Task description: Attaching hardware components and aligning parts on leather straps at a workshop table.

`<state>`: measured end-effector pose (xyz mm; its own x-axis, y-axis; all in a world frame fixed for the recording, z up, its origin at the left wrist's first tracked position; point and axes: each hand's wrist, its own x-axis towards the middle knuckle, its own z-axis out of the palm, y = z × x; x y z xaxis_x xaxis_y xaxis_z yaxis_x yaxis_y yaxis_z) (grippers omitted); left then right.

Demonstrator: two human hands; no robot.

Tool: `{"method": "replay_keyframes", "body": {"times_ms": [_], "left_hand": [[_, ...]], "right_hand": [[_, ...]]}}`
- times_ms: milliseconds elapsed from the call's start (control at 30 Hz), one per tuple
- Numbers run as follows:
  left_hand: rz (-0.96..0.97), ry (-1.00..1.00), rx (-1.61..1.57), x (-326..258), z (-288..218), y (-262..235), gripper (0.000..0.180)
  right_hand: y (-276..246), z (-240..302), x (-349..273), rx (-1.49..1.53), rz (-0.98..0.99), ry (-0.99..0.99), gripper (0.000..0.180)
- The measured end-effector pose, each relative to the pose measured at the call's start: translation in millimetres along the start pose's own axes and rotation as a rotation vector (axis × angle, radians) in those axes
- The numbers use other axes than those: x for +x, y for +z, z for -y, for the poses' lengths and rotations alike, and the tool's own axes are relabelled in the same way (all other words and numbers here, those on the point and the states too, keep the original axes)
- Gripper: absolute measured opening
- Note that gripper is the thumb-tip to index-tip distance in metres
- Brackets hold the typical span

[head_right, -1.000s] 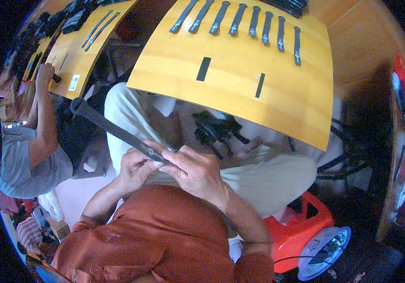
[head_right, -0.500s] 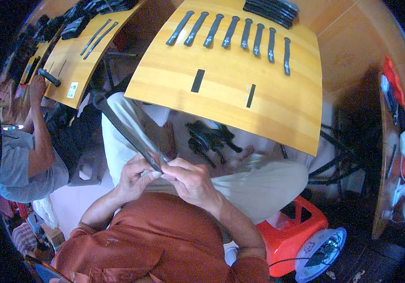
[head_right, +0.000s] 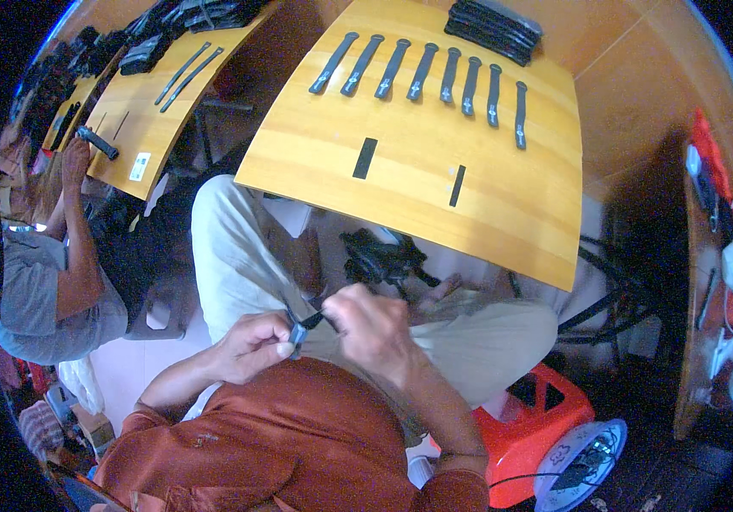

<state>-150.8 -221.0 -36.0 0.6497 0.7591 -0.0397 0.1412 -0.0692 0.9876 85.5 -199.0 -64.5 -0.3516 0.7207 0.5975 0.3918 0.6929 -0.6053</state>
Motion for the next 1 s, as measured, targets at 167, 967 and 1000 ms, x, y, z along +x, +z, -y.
{"method": "replay_keyframes", "body": {"times_ms": [167, 967, 1000], "left_hand": [[0.058, 0.038, -0.054, -6, 2, -5, 0.014], [0.088, 0.132, -0.608, -71, -53, -41, 0.011], [0.055, 0.101, -0.651, -69, -52, -38, 0.013]], "right_hand": [[-2, 7, 11, 0.145, -0.011, 0.076, 0.009], [-326, -149, 34, -0.897, -0.966, 0.519, 0.032], [-330, -151, 38, -0.908, -0.945, 0.463, 0.031]]}}
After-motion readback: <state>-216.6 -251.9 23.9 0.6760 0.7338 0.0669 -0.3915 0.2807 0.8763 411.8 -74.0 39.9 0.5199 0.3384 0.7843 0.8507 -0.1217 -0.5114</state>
